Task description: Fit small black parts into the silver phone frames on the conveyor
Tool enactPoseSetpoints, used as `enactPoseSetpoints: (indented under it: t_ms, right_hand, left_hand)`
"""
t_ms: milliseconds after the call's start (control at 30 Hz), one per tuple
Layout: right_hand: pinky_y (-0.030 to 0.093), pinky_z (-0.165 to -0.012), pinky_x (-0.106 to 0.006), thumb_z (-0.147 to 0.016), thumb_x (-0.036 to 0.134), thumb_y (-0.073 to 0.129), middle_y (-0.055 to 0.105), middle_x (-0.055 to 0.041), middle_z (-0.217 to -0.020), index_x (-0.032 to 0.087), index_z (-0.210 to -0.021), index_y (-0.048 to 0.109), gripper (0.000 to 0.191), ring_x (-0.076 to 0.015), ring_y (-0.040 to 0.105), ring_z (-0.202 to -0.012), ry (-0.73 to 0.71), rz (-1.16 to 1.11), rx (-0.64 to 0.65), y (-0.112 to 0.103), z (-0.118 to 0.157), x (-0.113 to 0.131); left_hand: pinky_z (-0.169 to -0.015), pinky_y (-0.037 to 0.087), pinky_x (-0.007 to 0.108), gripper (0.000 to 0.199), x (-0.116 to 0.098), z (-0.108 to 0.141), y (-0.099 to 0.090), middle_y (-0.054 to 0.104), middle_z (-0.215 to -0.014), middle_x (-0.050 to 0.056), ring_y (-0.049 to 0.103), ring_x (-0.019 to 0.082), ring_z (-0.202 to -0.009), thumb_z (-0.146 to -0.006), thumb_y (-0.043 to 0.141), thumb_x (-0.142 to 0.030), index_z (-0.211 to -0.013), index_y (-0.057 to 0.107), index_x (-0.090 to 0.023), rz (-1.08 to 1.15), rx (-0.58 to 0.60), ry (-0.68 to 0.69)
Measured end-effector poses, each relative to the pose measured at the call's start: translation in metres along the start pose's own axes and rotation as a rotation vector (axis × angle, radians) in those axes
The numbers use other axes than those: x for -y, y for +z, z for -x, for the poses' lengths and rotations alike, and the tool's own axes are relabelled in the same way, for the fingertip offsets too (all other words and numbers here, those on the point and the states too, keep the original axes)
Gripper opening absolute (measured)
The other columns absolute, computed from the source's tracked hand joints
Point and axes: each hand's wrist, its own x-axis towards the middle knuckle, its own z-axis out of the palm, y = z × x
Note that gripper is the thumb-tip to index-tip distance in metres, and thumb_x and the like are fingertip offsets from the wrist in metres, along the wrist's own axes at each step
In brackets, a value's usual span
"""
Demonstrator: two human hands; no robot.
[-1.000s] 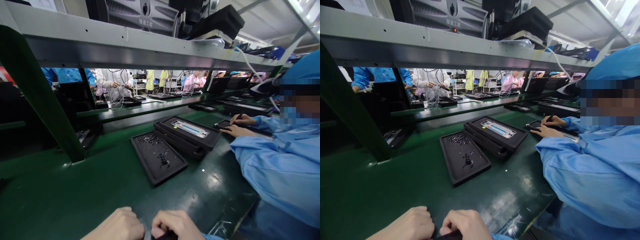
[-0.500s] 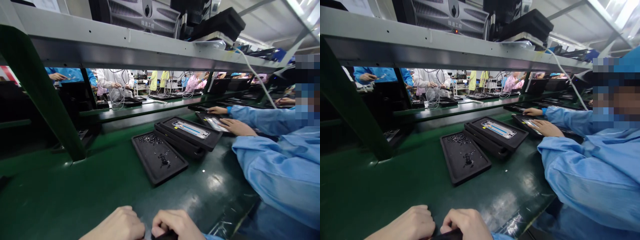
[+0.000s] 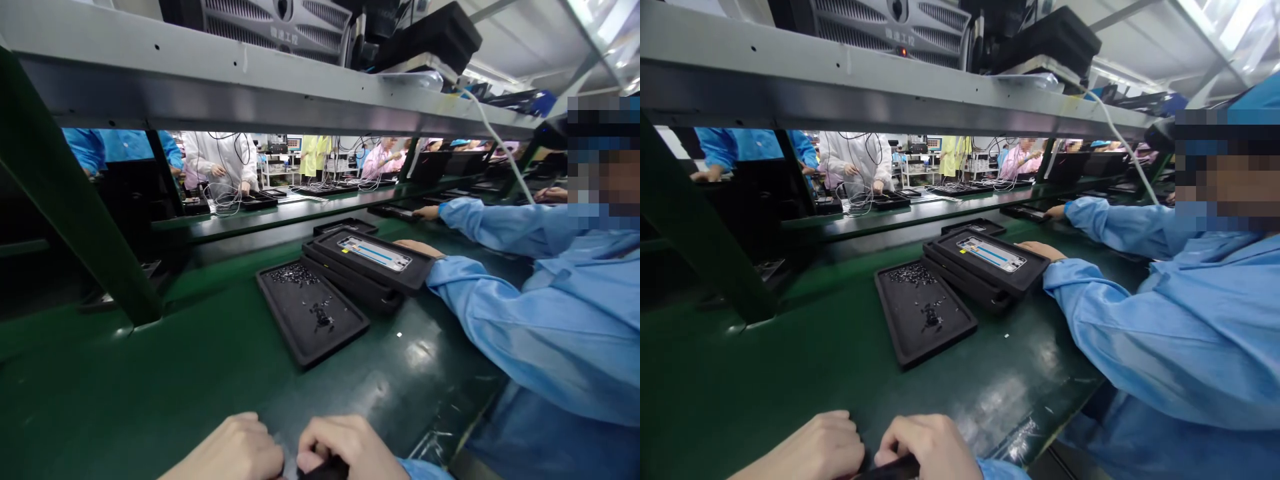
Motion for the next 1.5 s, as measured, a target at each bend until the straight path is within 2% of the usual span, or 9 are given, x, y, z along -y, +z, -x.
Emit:
enactPoseSetpoints:
  t_ms: [200, 333, 467, 567, 700, 1067, 1233, 1333, 1500]
  right_hand:
    - [0.032, -0.051, -0.018, -0.079, 0.021, 0.054, 0.059, 0.0023, -0.061, 0.018, -0.072, 0.061, 0.01, -0.0084, 0.052, -0.055, -0.004, 0.071, -0.039, 0.001, 0.011, 0.007]
    - [0.037, -0.059, -0.018, -0.084, 0.019, 0.047, 0.063, 0.0004, -0.073, 0.02, -0.08, 0.062, 0.016, -0.0102, 0.057, -0.065, -0.136, 0.166, -0.079, -0.046, 0.008, 0.008]
    - [0.04, -0.068, -0.022, -0.082, 0.019, 0.053, 0.064, -0.0031, -0.08, 0.019, -0.081, 0.064, 0.011, -0.0142, 0.058, -0.075, -0.137, 0.392, -0.059, -0.112, -0.055, -0.008]
    - [0.041, -0.074, -0.025, -0.081, 0.02, 0.057, 0.064, -0.0069, -0.085, 0.016, -0.082, 0.066, 0.009, -0.018, 0.059, -0.084, -0.108, 0.532, -0.084, -0.132, -0.114, -0.027]
    - [0.041, -0.078, -0.025, -0.083, 0.02, 0.056, 0.065, -0.0074, -0.089, 0.015, -0.088, 0.068, 0.013, -0.0177, 0.06, -0.088, -0.126, 0.528, -0.074, -0.122, -0.146, -0.049]
    - [0.041, -0.079, -0.023, -0.078, 0.02, 0.062, 0.063, -0.0055, -0.088, 0.013, -0.084, 0.07, 0.012, -0.0145, 0.058, -0.084, -0.149, 0.451, -0.069, -0.109, -0.144, -0.071]
    - [0.041, -0.079, -0.023, -0.082, 0.022, 0.057, 0.063, -0.0051, -0.086, 0.011, -0.085, 0.067, 0.015, -0.0143, 0.058, -0.084, -0.184, 0.405, -0.118, -0.113, -0.136, -0.042]
    - [0.042, -0.079, -0.021, -0.084, 0.023, 0.054, 0.064, -0.0036, -0.088, 0.013, -0.088, 0.066, 0.015, -0.0124, 0.058, -0.086, -0.353, 0.294, -0.088, -0.102, -0.122, -0.017]
    - [0.045, -0.071, -0.019, -0.08, 0.013, 0.054, 0.063, -0.0053, -0.085, 0.012, -0.09, 0.065, 0.015, -0.0111, 0.059, -0.077, -0.599, 0.232, -0.029, -0.072, -0.103, -0.001]
  left_hand:
    - [-0.043, 0.021, 0.027, 0.053, 0.0, -0.001, -0.002, 0.036, -0.041, -0.002, 0.027, 0.012, -0.039, -0.096, 0.011, -0.036, -0.052, 0.033, -0.018, -0.025, -0.003, 0.034]
    - [-0.044, 0.022, 0.028, 0.05, -0.002, -0.003, -0.007, 0.039, -0.042, -0.002, 0.03, 0.011, -0.039, -0.096, 0.013, -0.032, -0.052, 0.032, -0.018, 0.01, -0.008, 0.026]
    - [-0.046, 0.026, 0.027, 0.041, -0.007, -0.005, -0.018, 0.042, -0.046, -0.002, 0.034, 0.011, -0.041, -0.094, 0.022, -0.027, -0.055, 0.032, -0.018, 0.1, 0.034, -0.025]
    - [-0.049, 0.029, 0.027, 0.036, -0.009, -0.007, -0.027, 0.044, -0.049, -0.002, 0.037, 0.011, -0.045, -0.092, 0.029, -0.023, -0.056, 0.034, -0.019, 0.1, 0.129, -0.07]
    - [-0.051, 0.03, 0.027, 0.034, -0.009, -0.008, -0.032, 0.046, -0.051, -0.002, 0.039, 0.012, -0.047, -0.091, 0.033, -0.023, -0.057, 0.032, -0.019, 0.073, 0.185, -0.069]
    - [-0.051, 0.029, 0.025, 0.03, -0.018, -0.009, -0.036, 0.044, -0.05, -0.003, 0.039, 0.011, -0.047, -0.086, 0.036, -0.021, -0.057, 0.028, -0.019, 0.151, 0.181, -0.142]
    - [-0.047, 0.032, 0.02, 0.031, -0.002, -0.023, -0.05, 0.046, -0.052, -0.003, 0.042, 0.009, -0.049, -0.082, 0.049, -0.035, -0.058, 0.042, -0.018, 0.388, -0.12, -0.543]
    - [-0.051, 0.04, 0.02, 0.025, 0.018, -0.045, -0.058, 0.056, -0.062, -0.001, 0.05, 0.011, -0.057, -0.075, 0.057, -0.041, -0.072, 0.056, -0.016, 0.597, -0.335, -0.799]
    - [-0.059, 0.044, 0.021, 0.028, 0.037, -0.061, -0.053, 0.065, -0.065, 0.002, 0.056, 0.014, -0.062, -0.067, 0.066, -0.04, -0.074, 0.065, -0.012, 0.961, -0.327, -0.914]
